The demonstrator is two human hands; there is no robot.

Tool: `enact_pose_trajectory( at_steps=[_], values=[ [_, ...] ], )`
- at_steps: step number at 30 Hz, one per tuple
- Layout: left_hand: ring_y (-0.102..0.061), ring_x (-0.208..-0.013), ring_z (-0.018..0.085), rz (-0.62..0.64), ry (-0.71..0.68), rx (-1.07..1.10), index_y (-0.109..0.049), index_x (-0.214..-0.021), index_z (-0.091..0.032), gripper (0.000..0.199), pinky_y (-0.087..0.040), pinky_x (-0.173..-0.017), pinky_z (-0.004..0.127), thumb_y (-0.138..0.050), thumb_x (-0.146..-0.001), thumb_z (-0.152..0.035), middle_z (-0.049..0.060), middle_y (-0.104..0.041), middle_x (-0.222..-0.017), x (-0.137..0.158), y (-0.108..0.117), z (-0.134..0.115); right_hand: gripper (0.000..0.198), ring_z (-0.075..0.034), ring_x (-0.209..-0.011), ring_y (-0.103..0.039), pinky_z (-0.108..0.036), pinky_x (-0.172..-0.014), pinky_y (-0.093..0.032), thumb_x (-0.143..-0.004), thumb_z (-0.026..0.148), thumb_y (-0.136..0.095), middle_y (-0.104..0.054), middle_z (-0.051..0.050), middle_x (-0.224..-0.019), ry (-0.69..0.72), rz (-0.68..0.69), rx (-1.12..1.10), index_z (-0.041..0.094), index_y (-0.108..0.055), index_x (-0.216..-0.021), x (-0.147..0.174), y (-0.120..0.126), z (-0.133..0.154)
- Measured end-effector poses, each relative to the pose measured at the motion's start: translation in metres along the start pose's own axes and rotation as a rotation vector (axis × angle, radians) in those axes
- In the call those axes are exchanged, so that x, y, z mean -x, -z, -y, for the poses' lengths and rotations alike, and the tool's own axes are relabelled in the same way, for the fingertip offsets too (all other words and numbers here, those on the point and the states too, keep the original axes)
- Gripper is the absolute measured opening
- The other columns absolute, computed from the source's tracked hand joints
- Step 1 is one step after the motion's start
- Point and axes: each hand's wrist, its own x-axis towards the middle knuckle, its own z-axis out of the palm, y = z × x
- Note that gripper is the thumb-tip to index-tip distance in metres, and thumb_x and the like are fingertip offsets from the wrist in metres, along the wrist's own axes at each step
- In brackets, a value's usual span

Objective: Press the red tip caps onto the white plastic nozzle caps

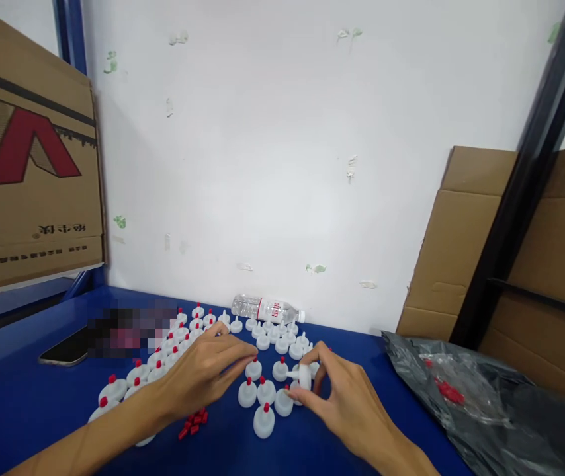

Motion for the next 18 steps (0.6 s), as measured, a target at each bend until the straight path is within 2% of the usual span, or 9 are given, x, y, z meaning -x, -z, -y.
enact_pose_trajectory(
  at_steps=[5, 8, 13, 18],
  values=[
    [-0.063, -0.065, 0.012, -0.031, 0.050, 0.147, -0.063, -0.111, -0.021, 0.013, -0.036, -0.071, 0.035, -0.055, -0.104, -0.013, -0.002, -0.078, -0.089, 0.002, -0.007, -0.014, 0.028, -0.012, -0.058, -0.065, -0.022, -0.051, -0.048, -0.096, 0.045, -0.069, -0.072, 0.005, -0.082, 0.230, -0.131, 0.033, 0.030, -0.061, -0.117, 0.008, -0.012, 0.011],
    [-0.056, -0.061, 0.012, -0.049, 0.076, 0.199, -0.063, -0.109, -0.023, 0.011, -0.038, -0.069, 0.034, -0.059, -0.102, -0.015, -0.004, -0.077, -0.086, 0.003, -0.008, -0.021, 0.030, -0.010, -0.061, -0.067, -0.020, -0.052, -0.049, -0.095, 0.046, -0.071, -0.074, 0.006, -0.085, 0.334, -0.215, 0.001, 0.028, -0.060, -0.117, 0.011, -0.017, 0.016],
    [-0.058, -0.064, 0.013, -0.081, 0.078, 0.300, -0.065, -0.109, -0.026, 0.013, -0.044, -0.067, 0.031, -0.059, -0.102, -0.017, -0.006, -0.077, -0.085, 0.004, -0.010, -0.031, 0.031, -0.010, -0.054, -0.067, -0.020, -0.053, -0.051, -0.094, 0.049, -0.070, -0.074, 0.005, -0.079, 0.370, -0.300, 0.006, 0.025, -0.061, -0.113, 0.013, -0.025, 0.021],
    [-0.064, -0.065, 0.012, -0.083, 0.054, 0.356, -0.065, -0.111, -0.025, 0.014, -0.049, -0.064, 0.030, -0.062, -0.100, -0.016, -0.003, -0.078, -0.088, 0.004, -0.008, -0.036, 0.032, -0.011, -0.060, -0.072, -0.020, -0.062, -0.057, -0.094, 0.046, -0.071, -0.078, 0.002, -0.086, 0.423, -0.330, -0.012, 0.023, -0.062, -0.114, 0.016, -0.026, 0.023]
  ],
)
